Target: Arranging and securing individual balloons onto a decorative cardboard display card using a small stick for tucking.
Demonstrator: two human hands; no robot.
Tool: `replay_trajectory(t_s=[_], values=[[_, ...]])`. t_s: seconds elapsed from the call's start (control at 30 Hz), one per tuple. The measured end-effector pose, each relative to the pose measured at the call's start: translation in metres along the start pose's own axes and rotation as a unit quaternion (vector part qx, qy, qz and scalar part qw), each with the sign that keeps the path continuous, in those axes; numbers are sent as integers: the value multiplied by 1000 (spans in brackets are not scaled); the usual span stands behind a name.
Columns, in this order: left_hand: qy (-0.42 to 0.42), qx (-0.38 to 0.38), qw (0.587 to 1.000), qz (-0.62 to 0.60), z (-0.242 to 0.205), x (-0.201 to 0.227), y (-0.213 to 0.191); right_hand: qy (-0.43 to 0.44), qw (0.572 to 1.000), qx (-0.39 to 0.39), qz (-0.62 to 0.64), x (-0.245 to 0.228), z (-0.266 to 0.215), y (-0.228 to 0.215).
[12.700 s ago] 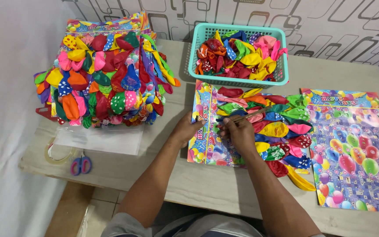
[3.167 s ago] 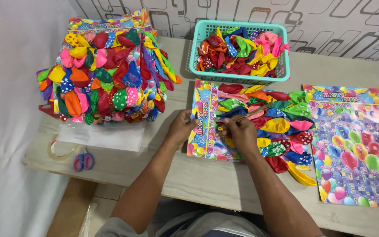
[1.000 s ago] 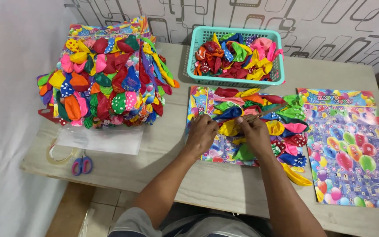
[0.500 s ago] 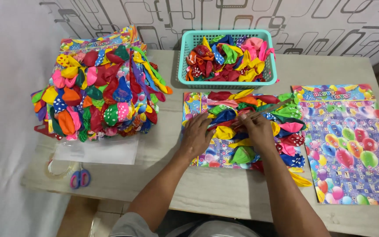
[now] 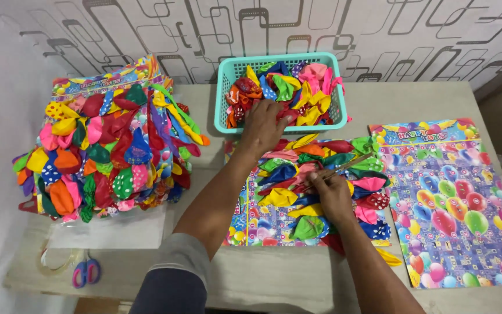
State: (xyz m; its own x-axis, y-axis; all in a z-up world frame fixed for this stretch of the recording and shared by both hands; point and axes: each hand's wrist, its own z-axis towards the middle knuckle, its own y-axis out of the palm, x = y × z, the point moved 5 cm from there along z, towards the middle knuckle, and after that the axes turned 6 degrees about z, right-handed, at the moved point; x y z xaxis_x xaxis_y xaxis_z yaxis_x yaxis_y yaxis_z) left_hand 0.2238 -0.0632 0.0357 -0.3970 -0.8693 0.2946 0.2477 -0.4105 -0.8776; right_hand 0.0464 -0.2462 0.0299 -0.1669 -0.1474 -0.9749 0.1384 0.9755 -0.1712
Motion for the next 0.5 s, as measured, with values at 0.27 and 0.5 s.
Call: replay_trajectory(t_s=[0.27, 0.5], values=[[-115, -180, 977, 24, 24, 6, -6, -13, 1000, -7, 26, 0, 1, -2], [-195, -122, 972, 48, 28, -55, 12, -11, 997, -12, 80, 13, 8, -2]])
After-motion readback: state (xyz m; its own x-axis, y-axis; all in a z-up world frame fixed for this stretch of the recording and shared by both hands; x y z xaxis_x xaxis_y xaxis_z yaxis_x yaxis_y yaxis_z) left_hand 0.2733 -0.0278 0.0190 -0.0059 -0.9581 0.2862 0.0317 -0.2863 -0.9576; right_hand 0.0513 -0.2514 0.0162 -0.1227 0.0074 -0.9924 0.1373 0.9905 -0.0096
